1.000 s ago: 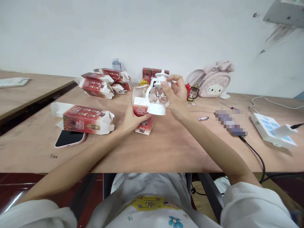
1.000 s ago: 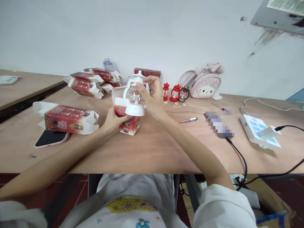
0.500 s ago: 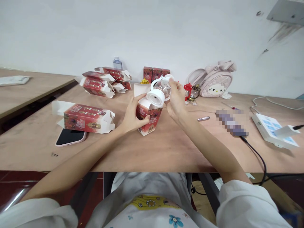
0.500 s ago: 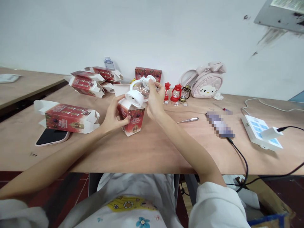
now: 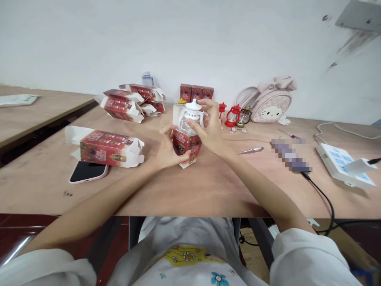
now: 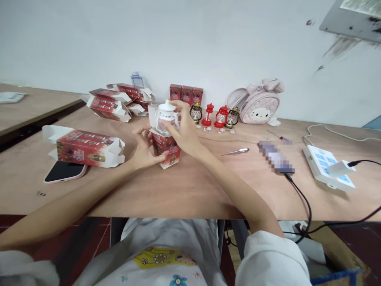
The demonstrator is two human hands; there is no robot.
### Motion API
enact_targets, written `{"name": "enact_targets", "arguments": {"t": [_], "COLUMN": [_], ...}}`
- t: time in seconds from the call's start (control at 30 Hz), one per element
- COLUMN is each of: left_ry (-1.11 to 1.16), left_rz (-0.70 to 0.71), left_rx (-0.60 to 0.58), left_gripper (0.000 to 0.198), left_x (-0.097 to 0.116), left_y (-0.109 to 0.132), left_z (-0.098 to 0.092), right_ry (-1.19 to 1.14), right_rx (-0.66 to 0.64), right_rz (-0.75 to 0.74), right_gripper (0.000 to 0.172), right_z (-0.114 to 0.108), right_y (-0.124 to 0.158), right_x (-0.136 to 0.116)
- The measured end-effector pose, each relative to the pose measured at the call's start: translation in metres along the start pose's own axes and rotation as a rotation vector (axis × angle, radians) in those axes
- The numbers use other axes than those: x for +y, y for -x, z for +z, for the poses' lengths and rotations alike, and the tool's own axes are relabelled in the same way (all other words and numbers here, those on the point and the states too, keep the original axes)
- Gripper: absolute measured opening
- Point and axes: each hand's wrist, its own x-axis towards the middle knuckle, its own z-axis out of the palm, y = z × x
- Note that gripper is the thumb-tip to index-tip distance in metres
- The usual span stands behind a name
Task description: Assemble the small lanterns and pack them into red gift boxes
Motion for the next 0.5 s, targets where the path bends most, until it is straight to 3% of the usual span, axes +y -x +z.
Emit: {"name": "enact_targets", "arguments": {"t": [0.1, 0.17, 0.33, 0.5], "left_ry": [0.05, 0.094, 0.142, 0.161], "left_rz": [0.035, 0.023, -0.001, -0.024], "left_rx": [-0.032, -0.052, -0.1, -0.076], "left_gripper": [0.073, 0.072, 0.075, 0.074], "left_x": [0.0, 0.0, 0.0, 0.0], "left_y": [-0.001, -0.001, -0.001, -0.003], "left_z": [0.002, 0.002, 0.0, 0.0], "right_ry": [0.101, 0.115, 0.125, 0.204], "right_rx": [-0.209, -0.274, -0.343, -0.342], "right_rz": [-0.064, -0.067, -0.065, -0.131], "right_gripper": [0.052, 0.054, 0.058, 0.054], "right_z": [-0.013, -0.021, -0.033, -0.029], "right_y": [-0.005, -0.009, -0.016, -0.015], "right_x": [-0.006, -0.006, -0.001, -0.001]}}
